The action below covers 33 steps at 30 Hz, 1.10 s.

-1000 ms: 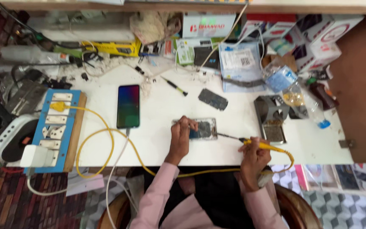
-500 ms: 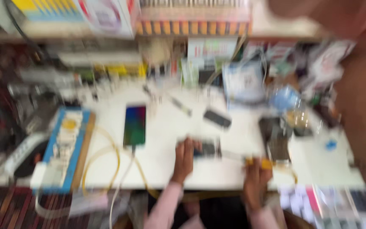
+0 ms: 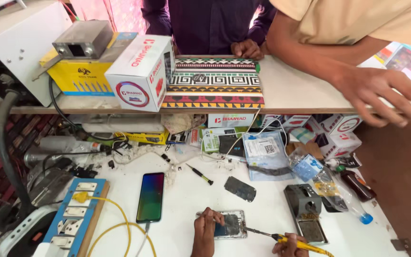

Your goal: The person uses a soldering iron and tweezers to work on a small circuit board placed on a white workbench. They repeatedly apply heat and manipulate components while two other people stand nearby observing.

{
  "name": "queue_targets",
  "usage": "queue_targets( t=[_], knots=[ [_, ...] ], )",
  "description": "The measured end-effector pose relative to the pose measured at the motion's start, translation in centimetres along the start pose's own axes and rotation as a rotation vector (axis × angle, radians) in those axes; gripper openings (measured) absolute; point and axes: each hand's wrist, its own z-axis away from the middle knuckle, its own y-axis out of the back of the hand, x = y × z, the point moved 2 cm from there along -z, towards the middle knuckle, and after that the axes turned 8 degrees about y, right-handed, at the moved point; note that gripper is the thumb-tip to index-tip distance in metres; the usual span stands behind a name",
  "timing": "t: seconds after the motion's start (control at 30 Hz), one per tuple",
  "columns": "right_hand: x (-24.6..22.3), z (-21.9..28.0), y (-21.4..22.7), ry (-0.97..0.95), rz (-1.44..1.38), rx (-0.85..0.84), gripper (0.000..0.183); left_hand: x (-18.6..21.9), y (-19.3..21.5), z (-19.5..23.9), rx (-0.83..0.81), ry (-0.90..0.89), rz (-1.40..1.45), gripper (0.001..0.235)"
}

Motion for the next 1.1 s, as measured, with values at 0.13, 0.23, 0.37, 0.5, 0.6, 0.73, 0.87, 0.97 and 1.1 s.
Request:
queue_targets(
  t=[0.13, 0.23, 0.37, 0.5, 0.6, 0.73, 0.87, 0.97, 1.1],
  knots=[
    [-0.9, -0.1, -1.1, 0.014, -0.068, 0.023, 0.028, 0.4, 0.1, -0.5, -0.002, -0.007, -0.035, 0.045],
    [-3.5, 1.4, -2.0, 0.059, -0.101, 0.112, 0.028, 0.9, -0.2, -0.1, -0.044, -0.068, -0.013, 0.046],
    [-6.9, 3.5, -2.8, 0.117, -0.045, 0.127, 0.027, 0.8, -0.3, 0.6, -0.023, -0.035, -0.046, 0.046],
    [-8.8, 3.5, -3.6, 0.099, 0.053, 0.133, 0.027, 1.6, -0.6, 0.1, -0.022, -0.067, -0.004, 0.045],
    [-8.8, 3.8, -3.3, 0.092, 0.085, 0.131, 0.026, 1.0, -0.5, 0.2, 0.040, 0.038, -0.106, 0.045],
    [-8.3, 3.7, -3.3, 0.096, 0.064, 0.136, 0.026, 1.0, -0.3, 0.3, 0.004, -0.028, -0.038, 0.043],
    [-8.4, 3.4, -3.1, 0.090, 0.108, 0.112, 0.026, 1.1, -0.3, 0.3, 0.017, -0.017, -0.093, 0.044],
    [-9.0, 3.8, -3.2, 0.086, 0.128, 0.110, 0.027, 1.3, -0.4, 0.7, 0.004, -0.041, -0.065, 0.044],
    [-11.0, 4.1, -4.2, 0.154, -0.014, 0.088, 0.027, 1.8, -0.5, 0.3, 0.027, -0.025, -0.114, 0.044]
  ],
)
